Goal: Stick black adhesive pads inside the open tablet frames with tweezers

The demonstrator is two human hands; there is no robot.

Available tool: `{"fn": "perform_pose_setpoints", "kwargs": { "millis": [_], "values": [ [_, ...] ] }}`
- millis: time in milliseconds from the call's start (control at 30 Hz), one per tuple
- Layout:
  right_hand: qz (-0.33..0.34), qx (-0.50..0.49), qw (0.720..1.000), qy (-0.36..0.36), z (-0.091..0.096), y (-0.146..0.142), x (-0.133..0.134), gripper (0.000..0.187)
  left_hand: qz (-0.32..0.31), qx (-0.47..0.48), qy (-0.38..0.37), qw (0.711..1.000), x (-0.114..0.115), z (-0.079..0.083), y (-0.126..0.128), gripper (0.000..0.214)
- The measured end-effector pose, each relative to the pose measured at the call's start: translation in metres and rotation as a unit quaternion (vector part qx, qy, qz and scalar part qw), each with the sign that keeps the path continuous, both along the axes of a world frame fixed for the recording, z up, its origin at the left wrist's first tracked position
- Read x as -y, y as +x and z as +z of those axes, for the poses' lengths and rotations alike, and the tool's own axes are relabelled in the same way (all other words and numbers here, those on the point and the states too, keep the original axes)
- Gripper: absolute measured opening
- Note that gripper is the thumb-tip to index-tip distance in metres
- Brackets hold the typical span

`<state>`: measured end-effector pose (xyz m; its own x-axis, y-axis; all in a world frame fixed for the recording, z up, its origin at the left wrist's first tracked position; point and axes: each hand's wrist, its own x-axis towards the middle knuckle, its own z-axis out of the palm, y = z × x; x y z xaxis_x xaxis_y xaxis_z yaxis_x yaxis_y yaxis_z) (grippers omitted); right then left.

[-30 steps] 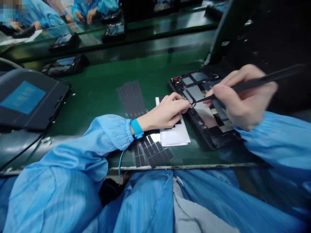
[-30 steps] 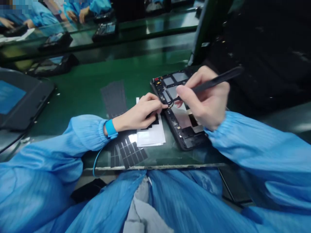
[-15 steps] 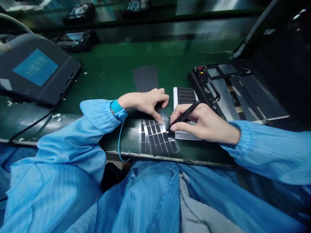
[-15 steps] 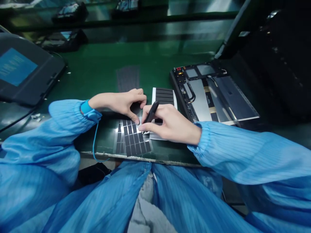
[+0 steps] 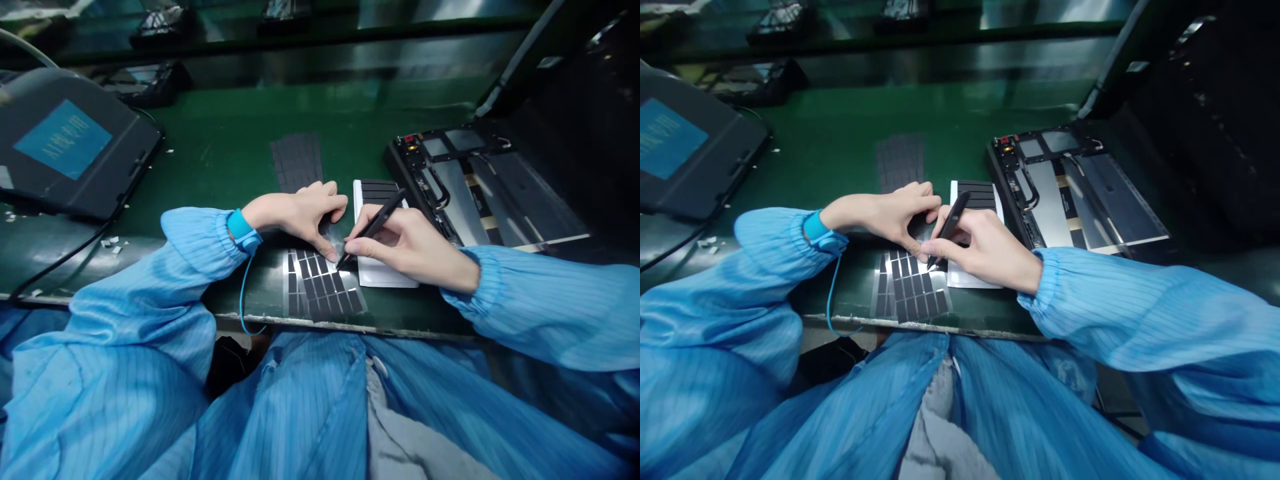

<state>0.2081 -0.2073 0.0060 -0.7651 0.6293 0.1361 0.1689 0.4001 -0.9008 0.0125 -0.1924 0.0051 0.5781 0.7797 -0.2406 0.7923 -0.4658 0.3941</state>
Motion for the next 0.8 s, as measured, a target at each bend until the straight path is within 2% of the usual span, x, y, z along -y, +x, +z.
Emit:
{"fn": "perform_pose_setpoints", "kwargs": {
  "millis": [100, 167, 233, 333, 400, 500, 533, 600, 700, 800],
  "values": [
    [0.004, -0.010, 1.000, -0.002, 0.002, -0.001, 0.001, 0.027, -0.006, 0.008, 0.000, 1.000, -0.001, -0.001, -0.001, 0.054],
    [-0.016, -0.033, 0.999, -0.014, 0.012, 0.001, -0.001, 0.028, -0.011, 0.003, -0.003, 1.000, 0.000, 0.000, -0.003, 0.054],
    [-0.051, -0.065, 0.996, -0.014, 0.028, 0.009, -0.008, 0.029, -0.013, -0.002, -0.002, 1.000, 0.001, 0.003, -0.005, 0.055],
    [-0.128, -0.094, 0.987, 0.040, 0.053, 0.032, -0.029, 0.028, -0.013, 0.007, 0.003, 1.000, 0.001, 0.012, -0.003, 0.050],
    [-0.184, -0.070, 0.979, 0.049, 0.059, 0.049, -0.046, 0.026, 0.032, 0.041, 0.026, 0.998, -0.001, 0.018, 0.008, 0.039],
    [-0.230, 0.005, 0.972, -0.056, 0.051, 0.063, -0.070, 0.027, 0.123, 0.156, 0.149, 0.969, -0.002, 0.018, 0.038, 0.026],
    [-0.225, 0.025, 0.969, -0.100, 0.045, 0.064, -0.076, 0.029, 0.132, 0.201, 0.199, 0.950, -0.003, 0.015, 0.050, 0.021],
    [-0.189, 0.047, 0.969, -0.154, 0.033, 0.062, -0.086, 0.030, 0.109, 0.266, 0.261, 0.921, -0.002, 0.004, 0.069, 0.010],
    [-0.150, 0.044, 0.978, -0.140, 0.019, 0.058, -0.094, 0.026, 0.056, 0.288, 0.270, 0.917, -0.002, -0.011, 0.084, 0.016],
    [-0.149, 0.038, 0.983, -0.095, 0.013, 0.058, -0.097, 0.022, 0.047, 0.277, 0.269, 0.921, -0.001, -0.018, 0.083, 0.023]
  ]
}}
